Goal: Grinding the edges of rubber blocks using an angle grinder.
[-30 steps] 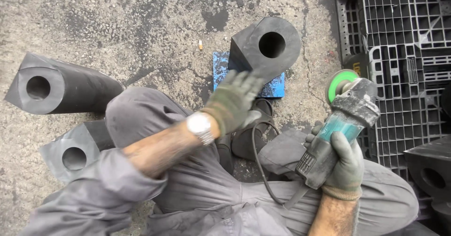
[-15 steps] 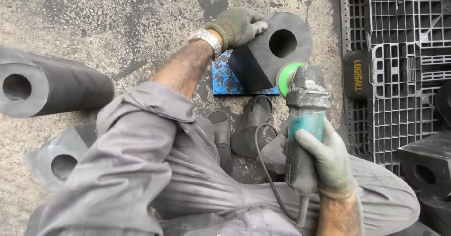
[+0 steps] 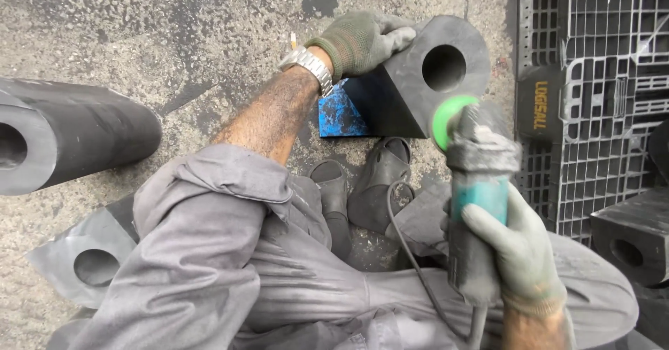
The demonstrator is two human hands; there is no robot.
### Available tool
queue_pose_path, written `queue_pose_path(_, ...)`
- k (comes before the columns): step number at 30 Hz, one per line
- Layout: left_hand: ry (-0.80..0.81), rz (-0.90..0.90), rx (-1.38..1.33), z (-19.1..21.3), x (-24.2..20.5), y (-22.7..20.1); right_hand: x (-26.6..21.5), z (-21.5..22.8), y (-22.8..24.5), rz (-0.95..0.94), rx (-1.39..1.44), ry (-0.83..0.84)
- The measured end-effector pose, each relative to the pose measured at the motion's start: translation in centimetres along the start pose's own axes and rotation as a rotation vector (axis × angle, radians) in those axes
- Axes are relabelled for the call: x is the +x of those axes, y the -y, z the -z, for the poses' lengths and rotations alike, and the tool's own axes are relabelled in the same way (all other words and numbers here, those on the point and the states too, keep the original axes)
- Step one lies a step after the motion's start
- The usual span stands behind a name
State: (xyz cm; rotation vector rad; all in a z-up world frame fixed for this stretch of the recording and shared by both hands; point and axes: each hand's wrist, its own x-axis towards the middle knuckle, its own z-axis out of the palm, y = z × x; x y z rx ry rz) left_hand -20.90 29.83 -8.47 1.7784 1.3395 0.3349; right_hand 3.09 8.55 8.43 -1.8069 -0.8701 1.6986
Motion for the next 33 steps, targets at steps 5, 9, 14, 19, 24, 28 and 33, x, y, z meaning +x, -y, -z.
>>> queue_pose_path(5,0.035,0.052,-0.051,-0.4,-0.2,-0.1,0.7,-0.7,0.5,-0.016,0.020,-0.052)
queue_pose_path(9,0.055,0.161,0.001,0.3,-0.3,-1.0,1.7,-1.7,1.5,0.092,-0.241,0.019)
queue_pose_path(14,0.023,0.115,0.003,0.2,-0.6,-0.9,0.4,0.1,0.3,0.022,-0.018,-0.020)
queue_pose_path(19,0.091,0.072,-0.070,0.1,0.4,0.8,1.5,-0.8,0.8,0.032,0.052,-0.057)
queue_pose_path(24,0.159,0.082,-0.322,-0.1,0.6,2.8,4.0,-3.1,2.4,0.216,-0.117,0.142)
queue_pose_path(28,0.119,0.067,-0.183,0.7,-0.8,2.3,1.8,-2.0,1.6,0.078,-0.138,0.010)
queue_pose_path(33,0.194,0.113,-0.482,0.1,-1.0,3.3,1.2,-1.0,0.1,0.014,0.024,-0.046)
